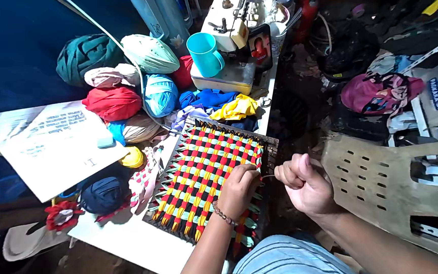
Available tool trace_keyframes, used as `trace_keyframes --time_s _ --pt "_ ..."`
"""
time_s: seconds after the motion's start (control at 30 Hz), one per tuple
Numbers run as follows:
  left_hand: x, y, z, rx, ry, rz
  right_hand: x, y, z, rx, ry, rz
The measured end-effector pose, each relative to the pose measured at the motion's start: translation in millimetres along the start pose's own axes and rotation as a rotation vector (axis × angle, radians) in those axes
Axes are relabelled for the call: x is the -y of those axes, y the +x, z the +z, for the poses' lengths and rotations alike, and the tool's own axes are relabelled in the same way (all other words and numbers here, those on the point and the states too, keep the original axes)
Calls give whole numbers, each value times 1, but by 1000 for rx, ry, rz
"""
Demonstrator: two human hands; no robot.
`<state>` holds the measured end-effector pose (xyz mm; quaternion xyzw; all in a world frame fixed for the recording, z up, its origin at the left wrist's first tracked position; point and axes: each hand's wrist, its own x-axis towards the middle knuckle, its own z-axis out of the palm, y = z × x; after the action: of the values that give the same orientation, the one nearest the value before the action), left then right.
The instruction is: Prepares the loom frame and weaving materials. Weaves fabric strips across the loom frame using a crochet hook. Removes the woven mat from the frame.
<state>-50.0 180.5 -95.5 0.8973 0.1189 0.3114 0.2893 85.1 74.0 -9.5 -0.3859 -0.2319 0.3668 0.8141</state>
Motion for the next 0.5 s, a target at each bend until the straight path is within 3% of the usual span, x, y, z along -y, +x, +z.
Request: trace_keyframes --time_s 0.17,0.5 --pt "3 -5 1 -31 -101 -13 -1 -8 -27 254 145 23" --pt "7 -6 0 12 -21 72 -5 -18 -73 556 -169 0"
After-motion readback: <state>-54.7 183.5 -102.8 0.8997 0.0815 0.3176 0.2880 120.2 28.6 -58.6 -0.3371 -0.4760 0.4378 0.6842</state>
